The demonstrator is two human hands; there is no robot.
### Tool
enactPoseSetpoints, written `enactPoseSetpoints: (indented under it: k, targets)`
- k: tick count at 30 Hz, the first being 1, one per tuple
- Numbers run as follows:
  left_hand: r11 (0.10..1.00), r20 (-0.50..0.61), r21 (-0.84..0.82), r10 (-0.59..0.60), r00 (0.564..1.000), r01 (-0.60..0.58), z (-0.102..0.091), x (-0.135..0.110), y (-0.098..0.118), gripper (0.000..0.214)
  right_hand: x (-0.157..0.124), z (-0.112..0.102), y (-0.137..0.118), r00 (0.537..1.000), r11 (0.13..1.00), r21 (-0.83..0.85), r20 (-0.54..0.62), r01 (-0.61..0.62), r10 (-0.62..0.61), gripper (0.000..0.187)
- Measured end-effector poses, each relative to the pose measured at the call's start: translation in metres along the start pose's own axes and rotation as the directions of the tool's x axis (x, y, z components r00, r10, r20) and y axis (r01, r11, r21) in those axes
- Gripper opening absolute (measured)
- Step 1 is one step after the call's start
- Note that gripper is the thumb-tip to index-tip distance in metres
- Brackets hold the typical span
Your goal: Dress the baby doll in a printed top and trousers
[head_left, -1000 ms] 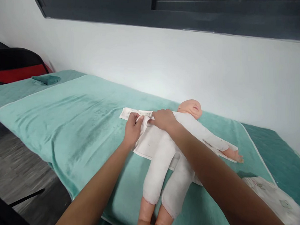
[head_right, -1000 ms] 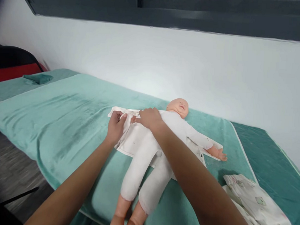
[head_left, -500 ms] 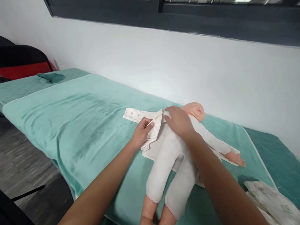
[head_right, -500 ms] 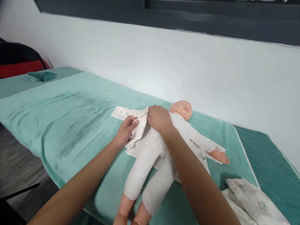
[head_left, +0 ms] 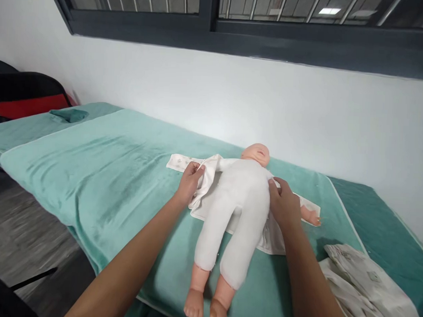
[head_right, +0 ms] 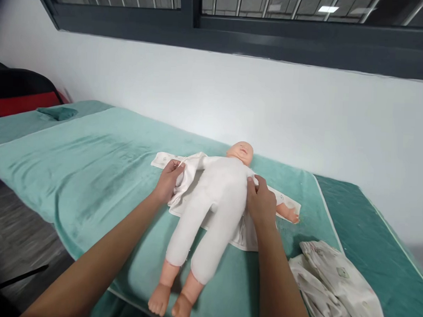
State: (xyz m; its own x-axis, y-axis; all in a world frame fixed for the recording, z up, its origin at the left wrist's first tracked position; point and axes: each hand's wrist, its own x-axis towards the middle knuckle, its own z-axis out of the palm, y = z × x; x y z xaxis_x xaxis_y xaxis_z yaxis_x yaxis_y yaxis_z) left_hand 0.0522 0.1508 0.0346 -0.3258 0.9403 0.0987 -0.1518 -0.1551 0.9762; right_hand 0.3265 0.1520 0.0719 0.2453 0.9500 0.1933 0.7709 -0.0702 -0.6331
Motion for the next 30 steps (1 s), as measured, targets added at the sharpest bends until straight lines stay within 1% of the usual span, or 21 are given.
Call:
enactPoseSetpoints:
  k: [2,4,7,9,11,12,15,17,18,19,21,23,25,27,28,30]
  targets:
    - [0.999,-0.007,0.042,-0.011,1.0,0.012,0.005,0.003,0.007,0.029,-0.002,0.002,-0.002,0.999,0.989,0.147,0.037,-0.016,0.01,0.056]
    - [0.998,0.013,0.061,-0.035,0.999,0.034,0.012,0.006,0.016,0.026,-0.004,0.006,-0.002,0.998,0.964,0.267,0.059,-0.014,-0.001,0.06]
    - [0.995,0.064,0.094,-0.052,0.997,0.046,0.027,0.013,0.034,0.022,-0.008,0.015,-0.003,0.992,0.907,0.421,0.104,0.017,-0.067,0.069]
    - [0.986,0.082,0.164,-0.033,0.996,0.019,0.037,0.017,0.047,0.02,-0.01,0.024,-0.005,0.977,0.844,0.536,0.174,0.015,-0.128,0.073]
    - [0.955,0.082,0.296,0.01,0.997,-0.034,0.045,0.018,0.059,0.02,-0.012,0.032,-0.007,0.948,0.786,0.618,0.256,-0.012,-0.186,0.075]
    - [0.925,0.091,0.375,0.035,0.995,-0.067,0.049,0.017,0.065,0.02,-0.013,0.036,-0.008,0.933,0.766,0.642,0.291,-0.026,-0.212,0.077]
    - [0.791,0.175,0.583,0.102,0.979,-0.186,0.058,0.004,0.078,0.02,-0.011,0.041,-0.008,0.895,0.742,0.668,0.364,-0.056,-0.26,0.082]
    - [0.719,0.251,0.641,0.135,0.959,-0.269,0.063,-0.012,0.083,0.019,-0.01,0.042,-0.007,0.883,0.749,0.66,0.384,-0.058,-0.269,0.085]
    - [0.704,0.288,0.641,0.148,0.946,-0.306,0.065,-0.02,0.085,0.019,-0.009,0.041,-0.006,0.883,0.757,0.651,0.386,-0.056,-0.267,0.085]
    - [0.708,0.325,0.624,0.151,0.934,-0.331,0.066,-0.029,0.085,0.019,-0.01,0.041,-0.006,0.884,0.764,0.643,0.387,-0.053,-0.264,0.085]
    - [0.753,0.387,0.563,0.126,0.914,-0.342,0.064,-0.042,0.085,0.015,-0.011,0.041,-0.005,0.891,0.77,0.637,0.378,-0.051,-0.253,0.082]
    - [0.796,0.41,0.51,0.108,0.905,-0.326,0.057,-0.05,0.081,0.012,-0.012,0.042,-0.004,0.902,0.763,0.645,0.357,-0.051,-0.242,0.079]
    - [0.797,0.369,0.511,0.133,0.92,-0.321,0.043,-0.052,0.074,0.013,-0.012,0.044,-0.003,0.914,0.766,0.641,0.334,-0.043,-0.228,0.077]
    - [0.763,0.279,0.556,0.203,0.939,-0.33,0.025,-0.052,0.063,0.013,-0.011,0.046,-0.001,0.923,0.786,0.618,0.32,-0.033,-0.214,0.076]
    - [0.741,0.24,0.581,0.239,0.941,-0.337,0.016,-0.053,0.057,0.012,-0.011,0.047,0.0,0.926,0.798,0.603,0.315,-0.027,-0.206,0.075]
    - [0.712,0.23,0.596,0.29,0.929,-0.37,-0.001,-0.058,0.046,0.013,-0.01,0.048,0.001,0.931,0.816,0.577,0.308,-0.019,-0.196,0.074]
